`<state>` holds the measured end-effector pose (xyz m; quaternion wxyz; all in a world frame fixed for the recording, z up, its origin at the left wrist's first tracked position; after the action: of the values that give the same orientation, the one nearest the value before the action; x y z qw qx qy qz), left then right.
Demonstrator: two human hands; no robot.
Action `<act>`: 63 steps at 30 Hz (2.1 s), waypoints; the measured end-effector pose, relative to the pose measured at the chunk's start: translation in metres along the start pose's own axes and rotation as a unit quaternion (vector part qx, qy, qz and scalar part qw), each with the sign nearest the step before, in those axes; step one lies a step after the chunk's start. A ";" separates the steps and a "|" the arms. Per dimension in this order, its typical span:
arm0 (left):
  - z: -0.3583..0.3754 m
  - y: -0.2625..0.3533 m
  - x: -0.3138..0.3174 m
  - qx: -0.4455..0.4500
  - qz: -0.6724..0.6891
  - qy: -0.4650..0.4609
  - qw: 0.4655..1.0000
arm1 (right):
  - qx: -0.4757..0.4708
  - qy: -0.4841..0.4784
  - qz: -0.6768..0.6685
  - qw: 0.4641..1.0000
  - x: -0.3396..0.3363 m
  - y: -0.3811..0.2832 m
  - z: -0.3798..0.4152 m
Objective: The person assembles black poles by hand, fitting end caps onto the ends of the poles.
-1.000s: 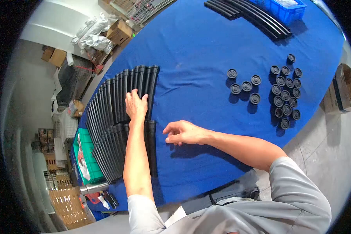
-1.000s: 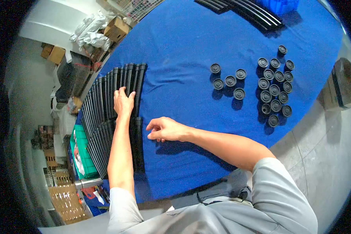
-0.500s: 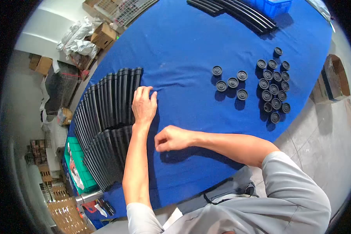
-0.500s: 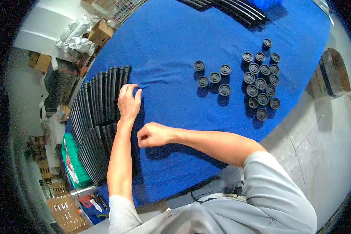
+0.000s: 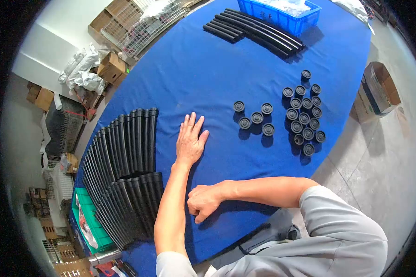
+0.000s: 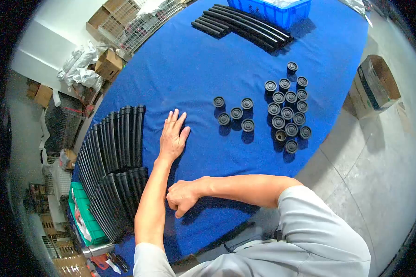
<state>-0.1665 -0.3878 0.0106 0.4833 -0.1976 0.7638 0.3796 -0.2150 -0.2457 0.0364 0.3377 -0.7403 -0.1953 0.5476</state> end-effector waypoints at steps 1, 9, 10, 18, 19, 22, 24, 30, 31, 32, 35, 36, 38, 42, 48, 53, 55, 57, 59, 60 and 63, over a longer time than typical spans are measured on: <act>0.000 0.001 -0.001 0.000 -0.010 0.006 1.000 | 0.000 -0.006 0.002 1.000 -0.001 0.000 0.000; -0.001 0.001 0.000 -0.013 -0.025 0.009 1.000 | -0.007 -0.079 -0.039 0.996 -0.003 -0.007 -0.002; -0.001 0.001 0.001 -0.015 -0.024 0.009 1.000 | -0.009 -0.076 -0.038 0.996 -0.004 -0.007 -0.001; -0.001 0.002 0.002 -0.011 -0.027 0.015 0.999 | -0.044 -0.013 -0.023 0.999 -0.066 -0.054 0.036; -0.001 0.003 0.001 -0.011 -0.030 0.015 0.999 | -0.050 0.061 -0.018 0.997 -0.083 -0.052 0.047; 0.006 -0.018 0.011 -0.044 0.045 0.004 0.998 | 0.073 0.323 0.115 0.936 -0.182 -0.016 0.103; -0.002 -0.003 0.004 -0.007 -0.029 0.019 0.999 | 0.202 0.521 -0.003 0.829 -0.245 0.018 0.167; -0.002 0.001 0.003 0.002 -0.022 0.037 0.999 | 0.311 0.737 -0.388 0.458 -0.311 0.136 0.392; -0.002 0.001 0.004 -0.002 -0.027 0.034 0.999 | 0.347 0.746 -0.369 0.432 -0.307 0.137 0.400; -0.002 0.002 0.003 -0.001 -0.027 0.033 0.999 | 0.379 0.754 -0.349 0.407 -0.304 0.138 0.406; -0.002 0.004 0.002 0.001 -0.028 0.033 0.999 | 0.339 0.766 -0.396 0.376 -0.300 0.160 0.420; -0.002 0.004 0.002 -0.002 -0.028 0.032 0.999 | 0.339 0.770 -0.391 0.373 -0.302 0.165 0.423; -0.002 0.003 0.002 -0.004 -0.030 0.030 0.999 | 0.340 0.779 -0.382 0.364 -0.303 0.176 0.427; -0.001 0.003 0.003 -0.005 -0.026 0.029 0.999 | 0.322 0.785 -0.387 0.361 -0.300 0.187 0.424; -0.002 0.003 0.002 -0.008 -0.019 0.029 0.999 | 0.277 0.820 -0.368 0.341 -0.297 0.168 0.402; -0.002 0.002 0.002 -0.001 -0.019 0.030 0.999 | 0.265 0.810 -0.367 0.374 -0.294 0.163 0.392; -0.003 0.003 0.002 -0.005 -0.021 0.028 0.999 | 0.255 0.807 -0.381 0.373 -0.295 0.162 0.390; -0.002 0.004 0.001 -0.009 -0.021 0.026 0.999 | 0.247 0.805 -0.401 0.360 -0.299 0.167 0.391; -0.003 0.004 0.002 -0.009 -0.020 0.026 0.999 | 0.241 0.806 -0.413 0.349 -0.302 0.174 0.394; -0.002 0.003 0.003 -0.009 -0.022 0.025 0.999 | 0.238 0.807 -0.416 0.344 -0.303 0.175 0.393; -0.003 0.002 0.003 -0.009 -0.026 0.022 0.999 | 0.231 0.801 -0.425 0.354 -0.306 0.183 0.393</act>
<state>-0.1704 -0.3887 0.0093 0.4742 -0.2301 0.7656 0.3688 -0.6995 -0.4623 0.0456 0.6790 -0.5396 0.0134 -0.4975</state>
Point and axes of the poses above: each hand's wrist, its own z-axis away from the middle knuckle, its own x-axis out of the palm, y = z × x, the point moved 2 cm from there along -z, towards the middle knuckle, and after that the axes turned 8 degrees about z, right-handed, at the moved point
